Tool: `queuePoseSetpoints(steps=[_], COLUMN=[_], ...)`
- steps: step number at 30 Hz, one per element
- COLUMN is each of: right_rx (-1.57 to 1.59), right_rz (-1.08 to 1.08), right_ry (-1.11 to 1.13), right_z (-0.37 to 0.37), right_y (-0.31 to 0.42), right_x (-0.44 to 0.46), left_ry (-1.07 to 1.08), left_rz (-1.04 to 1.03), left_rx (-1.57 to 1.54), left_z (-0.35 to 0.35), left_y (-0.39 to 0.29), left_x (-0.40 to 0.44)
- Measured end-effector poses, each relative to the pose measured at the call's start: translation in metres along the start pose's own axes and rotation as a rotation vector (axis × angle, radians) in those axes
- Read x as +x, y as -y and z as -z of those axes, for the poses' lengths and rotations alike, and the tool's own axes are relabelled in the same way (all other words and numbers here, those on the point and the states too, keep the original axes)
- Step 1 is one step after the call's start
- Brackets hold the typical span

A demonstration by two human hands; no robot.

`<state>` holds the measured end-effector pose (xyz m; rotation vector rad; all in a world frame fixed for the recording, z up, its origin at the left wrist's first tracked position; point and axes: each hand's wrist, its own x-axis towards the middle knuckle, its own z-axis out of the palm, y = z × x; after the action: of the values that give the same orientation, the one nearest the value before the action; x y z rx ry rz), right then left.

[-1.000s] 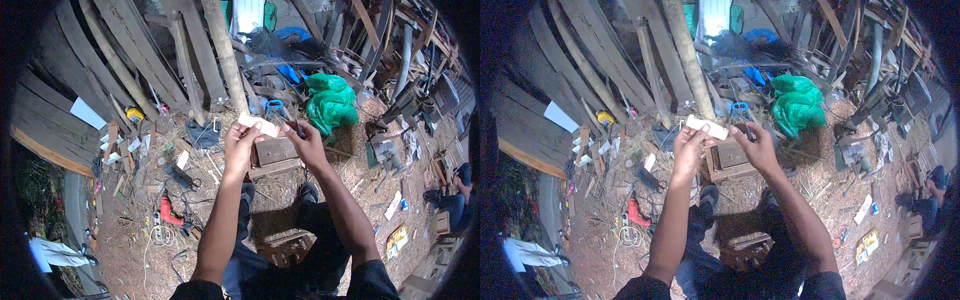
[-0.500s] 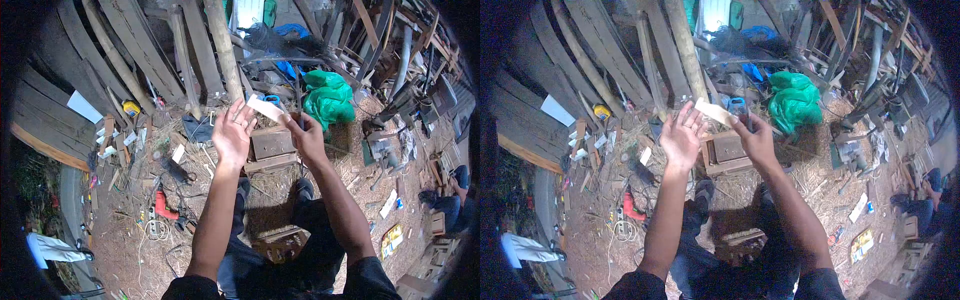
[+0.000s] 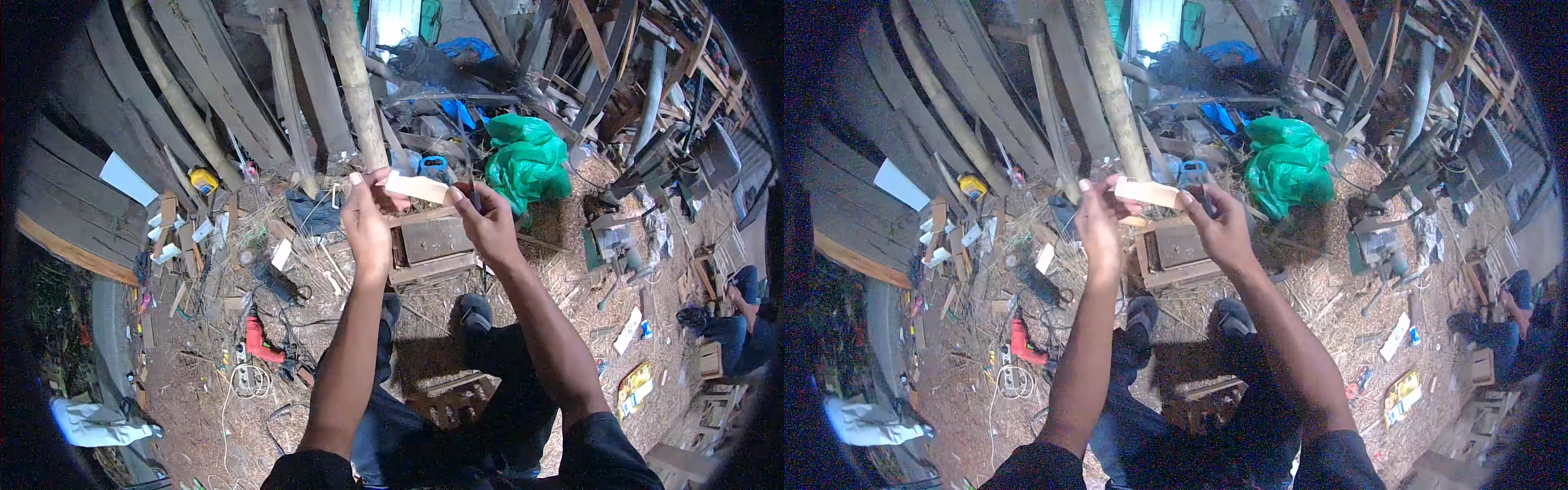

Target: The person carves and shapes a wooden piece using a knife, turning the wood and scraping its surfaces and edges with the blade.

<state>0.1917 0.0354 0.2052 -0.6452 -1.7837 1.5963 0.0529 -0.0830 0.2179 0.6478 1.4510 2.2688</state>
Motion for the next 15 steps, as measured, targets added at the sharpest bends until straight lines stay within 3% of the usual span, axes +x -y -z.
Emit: queuePoseSetpoints(steps=[4,12,15], right_rx=[-0.001,-0.068,-0.163], right_rz=[0.091,0.205,0.307], right_ry=[0.018,0.124,0.129], right_z=[-0.002,0.001,-0.002], right_y=[0.0,-0.017,-0.018], right_x=[0.003,0.019,0.021], left_ry=[0.145,0.566,0.514], left_rz=[0.118,0.576,0.645], left_rx=[0.197,0.043,0.006], left_z=[-0.002,0.003,0.007], left_y=[-0.005,-0.019,-0.017], left_x=[0.001,0.004,0.006])
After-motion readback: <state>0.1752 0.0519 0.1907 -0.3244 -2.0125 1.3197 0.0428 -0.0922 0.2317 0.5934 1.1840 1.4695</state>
